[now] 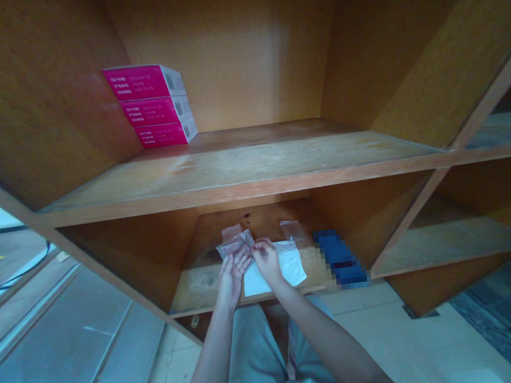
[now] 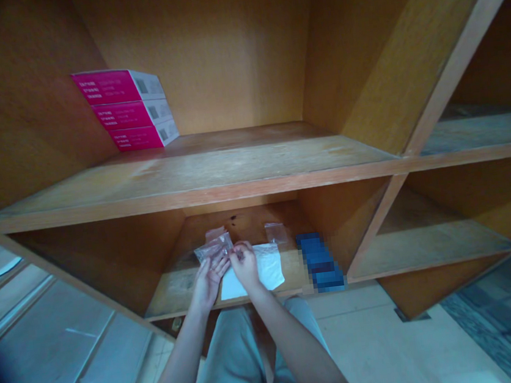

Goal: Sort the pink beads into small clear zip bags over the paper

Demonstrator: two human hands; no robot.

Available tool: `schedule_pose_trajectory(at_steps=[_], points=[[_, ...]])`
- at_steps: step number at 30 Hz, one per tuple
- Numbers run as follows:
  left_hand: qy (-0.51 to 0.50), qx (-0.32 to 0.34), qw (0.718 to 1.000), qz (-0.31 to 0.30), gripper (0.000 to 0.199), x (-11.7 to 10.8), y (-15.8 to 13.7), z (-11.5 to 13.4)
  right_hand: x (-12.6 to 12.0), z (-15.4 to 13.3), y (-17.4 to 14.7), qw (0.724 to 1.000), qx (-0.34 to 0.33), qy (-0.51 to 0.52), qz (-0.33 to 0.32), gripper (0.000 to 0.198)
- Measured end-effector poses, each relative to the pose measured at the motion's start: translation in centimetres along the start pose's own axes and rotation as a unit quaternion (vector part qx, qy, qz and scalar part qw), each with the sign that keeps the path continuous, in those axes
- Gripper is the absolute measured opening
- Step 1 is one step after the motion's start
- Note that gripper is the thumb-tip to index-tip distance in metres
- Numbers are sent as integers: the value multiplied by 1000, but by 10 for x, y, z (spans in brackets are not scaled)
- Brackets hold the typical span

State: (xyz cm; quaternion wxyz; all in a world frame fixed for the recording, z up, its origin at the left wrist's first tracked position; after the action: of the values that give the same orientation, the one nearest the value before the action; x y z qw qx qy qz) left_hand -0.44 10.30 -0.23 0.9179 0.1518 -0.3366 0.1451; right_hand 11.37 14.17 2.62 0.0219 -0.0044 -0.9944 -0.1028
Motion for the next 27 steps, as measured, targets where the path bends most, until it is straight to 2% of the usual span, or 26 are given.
schedule_pose_trajectory(at_steps=[3,8,12,17,22,27], points=[[-2,-5,1000,-7,33,1,0,1,-1,2,0,1000,5,14,8,8],[-18,-16,1000,20,26,0,0,0,-1,10,-1,998,39,48,18,11],[-56,-24,998,27,27,5,-2,5,-4,17,0,993,59,92,30,9],[-79,-37,993,75,30,1,-4,10,-8,15,-2,993,60,98,31,7],[-18,-58,992,109,12,-8,-4,4,-6,9,-3,996,36,85,13,10],[89,-45,994,52,17,-6,1,3,-5,13,0,995,54,77,43,14]])
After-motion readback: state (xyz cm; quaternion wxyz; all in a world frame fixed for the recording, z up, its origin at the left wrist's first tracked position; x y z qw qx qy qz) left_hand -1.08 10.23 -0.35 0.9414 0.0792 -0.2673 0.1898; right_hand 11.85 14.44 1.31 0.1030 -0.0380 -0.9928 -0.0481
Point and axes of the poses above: each hand's wrist, its own y-axis towards the middle knuckle, its own x-axis out of the palm, z = x × y, the point moved 6 cm from there along y, towards the middle knuckle, and after that the axes turned 15 degrees about x, right-handed, at the moved point
